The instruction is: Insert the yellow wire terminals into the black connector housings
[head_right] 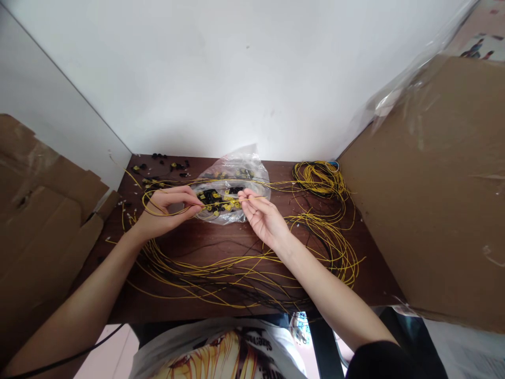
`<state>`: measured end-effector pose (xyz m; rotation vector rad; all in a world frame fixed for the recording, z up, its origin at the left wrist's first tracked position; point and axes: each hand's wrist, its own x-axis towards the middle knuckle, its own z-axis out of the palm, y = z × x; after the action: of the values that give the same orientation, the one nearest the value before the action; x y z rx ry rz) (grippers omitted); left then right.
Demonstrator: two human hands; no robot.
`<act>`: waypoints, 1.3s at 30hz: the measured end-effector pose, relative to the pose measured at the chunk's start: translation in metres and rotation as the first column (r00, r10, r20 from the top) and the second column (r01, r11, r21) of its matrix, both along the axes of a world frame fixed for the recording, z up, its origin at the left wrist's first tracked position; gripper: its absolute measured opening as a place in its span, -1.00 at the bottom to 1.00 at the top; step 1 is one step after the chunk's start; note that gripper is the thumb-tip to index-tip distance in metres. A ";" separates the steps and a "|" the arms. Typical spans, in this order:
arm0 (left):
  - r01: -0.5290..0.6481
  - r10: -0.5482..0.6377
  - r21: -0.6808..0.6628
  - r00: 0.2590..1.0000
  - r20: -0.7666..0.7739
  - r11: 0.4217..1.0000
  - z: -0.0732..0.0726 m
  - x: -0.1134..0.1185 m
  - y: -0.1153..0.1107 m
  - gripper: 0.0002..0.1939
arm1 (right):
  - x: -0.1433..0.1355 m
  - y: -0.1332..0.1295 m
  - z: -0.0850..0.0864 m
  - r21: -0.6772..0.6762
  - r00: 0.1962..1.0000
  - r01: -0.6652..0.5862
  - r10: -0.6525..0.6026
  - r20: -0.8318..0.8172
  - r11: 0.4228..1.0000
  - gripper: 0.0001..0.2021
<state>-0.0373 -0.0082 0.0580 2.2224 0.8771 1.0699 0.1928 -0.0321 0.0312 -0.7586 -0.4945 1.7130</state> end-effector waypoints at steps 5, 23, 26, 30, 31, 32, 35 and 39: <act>0.011 -0.011 -0.015 1.000 -0.003 1.000 -0.001 0.000 0.000 -0.84 | 0.001 0.000 0.001 0.015 0.999 0.031 -0.031 0.006 0.999 -0.88; -0.006 0.005 -0.018 1.000 -0.012 1.000 0.001 0.001 -0.001 -0.85 | 0.003 -0.007 0.006 0.180 0.971 -0.044 0.000 0.240 0.983 -0.65; -0.004 0.004 -0.019 1.000 -0.015 1.000 0.000 0.001 -0.001 -0.85 | 0.003 -0.007 0.006 0.190 0.957 -0.050 -0.007 0.290 0.980 -0.69; -0.006 0.005 -0.016 1.000 -0.022 1.000 -0.001 0.000 0.000 -0.85 | 0.004 -0.006 0.005 0.222 0.941 -0.080 -0.001 0.339 0.972 -0.74; -0.007 0.007 -0.015 1.000 -0.024 1.000 -0.001 0.000 0.000 -0.85 | 0.004 -0.006 0.005 0.218 0.949 -0.078 0.005 0.317 0.973 -0.74; -0.008 0.007 -0.013 1.000 -0.025 1.000 0.000 0.000 0.000 -0.85 | 0.004 -0.006 0.005 0.209 0.959 -0.072 0.010 0.283 0.975 -0.75; -0.010 0.009 -0.011 1.000 -0.025 1.000 0.000 0.001 0.000 -0.84 | 0.004 -0.006 0.006 0.158 0.985 -0.044 0.017 0.169 0.986 -0.79; -0.001 0.000 -0.024 1.000 -0.024 1.000 -0.001 0.000 0.000 -0.85 | 0.004 -0.007 0.008 0.076 0.999 -0.037 0.038 -0.015 0.996 -0.86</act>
<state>-0.0370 -0.0079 0.0571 2.2200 0.8959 1.0299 0.1963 -0.0386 0.0393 -0.6839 -0.5624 1.7244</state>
